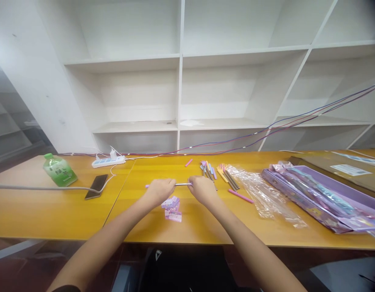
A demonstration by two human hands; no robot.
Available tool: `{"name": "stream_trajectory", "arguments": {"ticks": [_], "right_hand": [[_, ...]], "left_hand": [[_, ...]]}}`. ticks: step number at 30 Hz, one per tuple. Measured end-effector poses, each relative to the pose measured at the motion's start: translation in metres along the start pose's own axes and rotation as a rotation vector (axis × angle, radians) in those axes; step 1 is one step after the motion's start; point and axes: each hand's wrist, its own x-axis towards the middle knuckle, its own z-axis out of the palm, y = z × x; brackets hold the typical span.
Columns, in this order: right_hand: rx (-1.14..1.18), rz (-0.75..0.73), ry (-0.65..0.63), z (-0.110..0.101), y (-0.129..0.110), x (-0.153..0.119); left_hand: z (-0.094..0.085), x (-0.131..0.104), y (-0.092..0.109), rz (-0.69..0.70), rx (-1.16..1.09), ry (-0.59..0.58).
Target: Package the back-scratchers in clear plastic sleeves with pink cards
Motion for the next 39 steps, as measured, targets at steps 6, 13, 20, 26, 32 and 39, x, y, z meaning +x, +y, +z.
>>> {"name": "stream_trajectory", "arguments": {"ticks": [6, 13, 20, 26, 32, 39], "right_hand": [[-0.055, -0.108, -0.003, 0.004, -0.008, -0.001], [-0.128, -0.132, -0.057, 0.009, -0.011, 0.01], [-0.201, 0.029, 0.005, -0.008, 0.177, -0.022], [-0.162, -0.034, 0.11, 0.004, 0.274, -0.067], [-0.161, -0.028, 0.095, 0.006, 0.279, -0.073], [-0.131, -0.021, 0.079, 0.01, 0.278, -0.086]], "left_hand": [[0.01, 0.003, 0.022, -0.154, -0.068, 0.046], [0.007, 0.027, 0.002, -0.14, 0.042, -0.121], [-0.013, -0.026, -0.128, -0.31, 0.17, -0.147], [0.01, -0.059, -0.15, -0.229, 0.162, -0.199], [0.015, -0.047, -0.139, -0.214, 0.12, -0.185], [0.001, -0.045, -0.13, -0.22, 0.137, -0.222]]}}
